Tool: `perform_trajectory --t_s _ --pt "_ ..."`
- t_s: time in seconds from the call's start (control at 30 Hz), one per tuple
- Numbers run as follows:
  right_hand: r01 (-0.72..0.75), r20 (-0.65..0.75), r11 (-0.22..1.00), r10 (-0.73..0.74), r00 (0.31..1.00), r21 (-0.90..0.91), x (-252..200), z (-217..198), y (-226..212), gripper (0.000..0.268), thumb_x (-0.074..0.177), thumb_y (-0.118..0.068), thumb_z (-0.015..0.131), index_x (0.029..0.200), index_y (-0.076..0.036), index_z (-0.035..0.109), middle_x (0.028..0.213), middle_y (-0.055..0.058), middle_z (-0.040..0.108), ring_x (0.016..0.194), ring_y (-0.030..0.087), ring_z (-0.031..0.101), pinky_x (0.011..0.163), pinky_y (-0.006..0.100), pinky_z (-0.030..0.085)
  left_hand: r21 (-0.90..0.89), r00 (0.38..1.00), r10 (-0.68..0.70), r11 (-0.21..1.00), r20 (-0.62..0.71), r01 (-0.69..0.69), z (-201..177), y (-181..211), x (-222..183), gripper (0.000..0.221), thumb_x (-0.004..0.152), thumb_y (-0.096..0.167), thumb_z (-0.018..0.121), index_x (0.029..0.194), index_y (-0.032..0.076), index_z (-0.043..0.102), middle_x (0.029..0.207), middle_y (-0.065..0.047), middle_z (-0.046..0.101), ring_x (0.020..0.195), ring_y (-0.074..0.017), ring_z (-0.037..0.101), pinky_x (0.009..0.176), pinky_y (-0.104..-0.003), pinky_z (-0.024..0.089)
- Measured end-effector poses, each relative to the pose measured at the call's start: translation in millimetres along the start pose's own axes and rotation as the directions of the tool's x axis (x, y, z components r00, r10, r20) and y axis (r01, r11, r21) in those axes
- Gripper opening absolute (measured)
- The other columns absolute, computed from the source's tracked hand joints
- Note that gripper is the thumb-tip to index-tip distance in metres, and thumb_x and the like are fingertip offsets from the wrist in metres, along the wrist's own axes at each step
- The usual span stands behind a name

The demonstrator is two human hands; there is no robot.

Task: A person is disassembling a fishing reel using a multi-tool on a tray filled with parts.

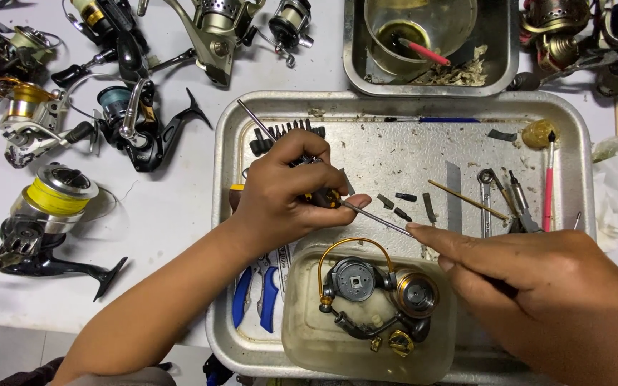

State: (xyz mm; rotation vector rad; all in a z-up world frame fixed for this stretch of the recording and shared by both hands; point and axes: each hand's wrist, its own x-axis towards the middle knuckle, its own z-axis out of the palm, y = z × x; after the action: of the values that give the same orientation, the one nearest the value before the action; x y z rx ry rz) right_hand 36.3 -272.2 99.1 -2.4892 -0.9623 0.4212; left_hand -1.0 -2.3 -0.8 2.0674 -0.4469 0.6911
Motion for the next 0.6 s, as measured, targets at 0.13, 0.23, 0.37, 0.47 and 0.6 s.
perform_trajectory --t_s 0.13,0.23,0.37,0.47,0.6 --pt "-0.157 0.063 0.987 0.154 0.986 0.043 -2 2 10 0.047 0.082 -0.022 0.07 0.123 -0.04 0.083 0.04 -0.005 0.071 0.037 0.012 0.047 0.039 0.032 0.043 -0.024 0.999 0.032 0.999 0.014 -0.031 0 0 0 0.023 0.084 0.018 0.09 0.083 0.007 0.07 0.091 -0.008 0.05 0.081 -0.0213 0.054 0.068 -0.031 0.046" --pt "-0.09 0.067 0.996 0.089 0.994 0.011 -1 4 12 0.049 0.082 -0.023 0.068 0.125 -0.041 0.079 0.075 -0.013 0.091 0.04 0.013 0.062 0.045 0.033 0.05 -0.006 0.999 0.039 0.999 0.005 -0.039 0 0 0 0.023 0.084 0.019 0.09 0.083 0.008 0.069 0.092 -0.009 0.05 0.083 -0.0229 0.056 0.069 -0.033 0.047" --pt "0.292 -0.033 0.955 -0.294 0.955 -0.058 -2 6 13 0.044 0.088 -0.015 0.065 0.131 -0.02 0.072 0.049 -0.003 0.057 0.038 0.015 0.049 0.043 0.034 0.047 -0.021 1.0 -0.027 0.999 0.001 0.027 -2 7 -2 0.025 0.081 0.018 0.091 0.082 0.008 0.068 0.092 -0.008 0.051 0.083 -0.0212 0.056 0.07 -0.032 0.047" --pt "0.314 -0.019 0.939 -0.319 0.948 -0.139 -3 6 17 0.046 0.087 -0.021 0.068 0.133 -0.024 0.071 0.05 -0.004 0.06 0.039 0.015 0.054 0.045 0.035 0.049 -0.008 0.999 -0.048 0.999 0.016 0.048 -1 7 -2 0.025 0.081 0.019 0.092 0.082 0.008 0.069 0.093 -0.008 0.052 0.081 -0.0189 0.057 0.068 -0.03 0.047" --pt "0.307 0.031 0.933 -0.307 0.951 -0.187 -5 6 20 0.049 0.087 -0.023 0.068 0.136 -0.028 0.069 0.052 -0.005 0.063 0.04 0.016 0.057 0.044 0.037 0.05 -0.002 0.998 -0.057 0.998 0.026 0.057 -1 7 -3 0.025 0.08 0.018 0.093 0.082 0.008 0.07 0.094 -0.008 0.053 0.082 -0.0193 0.058 0.068 -0.03 0.048"
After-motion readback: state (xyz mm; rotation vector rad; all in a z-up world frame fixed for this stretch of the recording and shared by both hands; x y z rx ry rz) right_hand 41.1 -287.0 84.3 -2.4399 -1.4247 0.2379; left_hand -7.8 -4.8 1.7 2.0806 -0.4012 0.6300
